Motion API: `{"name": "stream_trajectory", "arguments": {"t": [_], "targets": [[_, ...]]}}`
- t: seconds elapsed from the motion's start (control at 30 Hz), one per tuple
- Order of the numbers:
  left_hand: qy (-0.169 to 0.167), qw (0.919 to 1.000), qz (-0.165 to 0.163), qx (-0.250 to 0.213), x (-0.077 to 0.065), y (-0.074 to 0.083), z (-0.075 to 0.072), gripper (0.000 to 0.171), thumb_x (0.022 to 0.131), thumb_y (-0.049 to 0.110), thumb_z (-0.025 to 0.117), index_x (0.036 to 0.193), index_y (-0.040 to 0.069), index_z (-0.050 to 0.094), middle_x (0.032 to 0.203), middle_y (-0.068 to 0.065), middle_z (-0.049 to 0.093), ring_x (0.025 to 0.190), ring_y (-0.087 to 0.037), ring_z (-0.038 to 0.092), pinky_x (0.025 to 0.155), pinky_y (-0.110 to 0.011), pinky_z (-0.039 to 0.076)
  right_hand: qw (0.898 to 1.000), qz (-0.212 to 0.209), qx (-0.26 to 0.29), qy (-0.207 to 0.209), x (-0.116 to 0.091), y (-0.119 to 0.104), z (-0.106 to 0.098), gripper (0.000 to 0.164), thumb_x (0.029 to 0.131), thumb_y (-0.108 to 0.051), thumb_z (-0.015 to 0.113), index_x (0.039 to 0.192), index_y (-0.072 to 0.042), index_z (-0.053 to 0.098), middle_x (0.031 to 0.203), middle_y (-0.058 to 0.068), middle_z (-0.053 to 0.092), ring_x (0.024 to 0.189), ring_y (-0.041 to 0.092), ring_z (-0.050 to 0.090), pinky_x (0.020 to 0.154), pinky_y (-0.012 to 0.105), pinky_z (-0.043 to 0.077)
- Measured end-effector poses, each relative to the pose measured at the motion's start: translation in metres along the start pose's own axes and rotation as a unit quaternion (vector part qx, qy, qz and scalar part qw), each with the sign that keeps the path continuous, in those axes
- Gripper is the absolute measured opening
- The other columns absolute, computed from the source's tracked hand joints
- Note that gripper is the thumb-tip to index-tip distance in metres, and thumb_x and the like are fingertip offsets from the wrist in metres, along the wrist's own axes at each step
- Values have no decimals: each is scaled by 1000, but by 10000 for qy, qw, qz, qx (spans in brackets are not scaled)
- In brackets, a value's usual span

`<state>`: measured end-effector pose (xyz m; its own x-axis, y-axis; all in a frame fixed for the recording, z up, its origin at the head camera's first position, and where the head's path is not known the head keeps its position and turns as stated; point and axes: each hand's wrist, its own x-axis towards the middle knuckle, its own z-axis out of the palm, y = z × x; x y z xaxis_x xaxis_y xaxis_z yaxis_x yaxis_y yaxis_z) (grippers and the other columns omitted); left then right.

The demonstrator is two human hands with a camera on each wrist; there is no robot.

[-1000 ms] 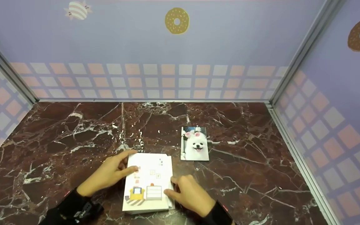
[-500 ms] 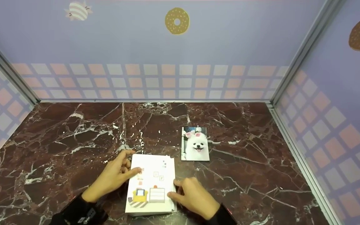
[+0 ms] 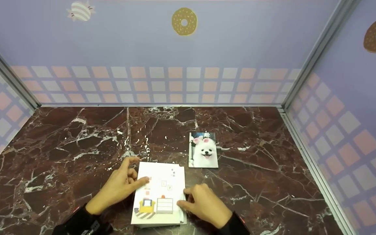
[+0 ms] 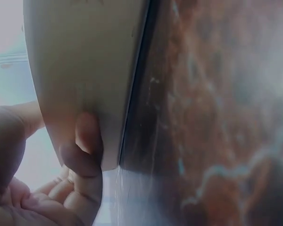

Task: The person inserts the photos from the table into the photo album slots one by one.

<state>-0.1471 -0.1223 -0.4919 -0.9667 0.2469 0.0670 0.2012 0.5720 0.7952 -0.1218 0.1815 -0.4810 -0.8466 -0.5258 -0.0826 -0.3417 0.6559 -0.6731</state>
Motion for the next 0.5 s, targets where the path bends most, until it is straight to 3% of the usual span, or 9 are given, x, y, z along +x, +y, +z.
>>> {"name": "stream_trajectory", "arguments": {"t": [0.17,0.33,0.5], "targets": [[-91,9996,-164,189,-12,4,0,50,89,49,71,110,9,50,67,5,59,45,-5,53,46,-23,48,9999,84,-28,111,3,2,-4,54,93,-44,68,125,-1,69,72,-11,67,57,1,58,54,19,48],[-444,9984,-356,-7,-25,8,-4,37,89,48,71,81,14,56,57,4,58,34,-5,54,35,-23,43,9992,149,-104,355,13,7,-8,49,93,-40,69,125,-3,69,72,-12,66,56,1,56,53,20,48],[-769,9955,-507,-213,-33,12,-5,38,87,48,73,75,15,58,54,4,59,33,-9,56,32,-25,42,9985,132,50,522,29,12,-8,49,93,-38,71,128,-5,67,75,-10,66,60,2,57,55,21,50]]}}
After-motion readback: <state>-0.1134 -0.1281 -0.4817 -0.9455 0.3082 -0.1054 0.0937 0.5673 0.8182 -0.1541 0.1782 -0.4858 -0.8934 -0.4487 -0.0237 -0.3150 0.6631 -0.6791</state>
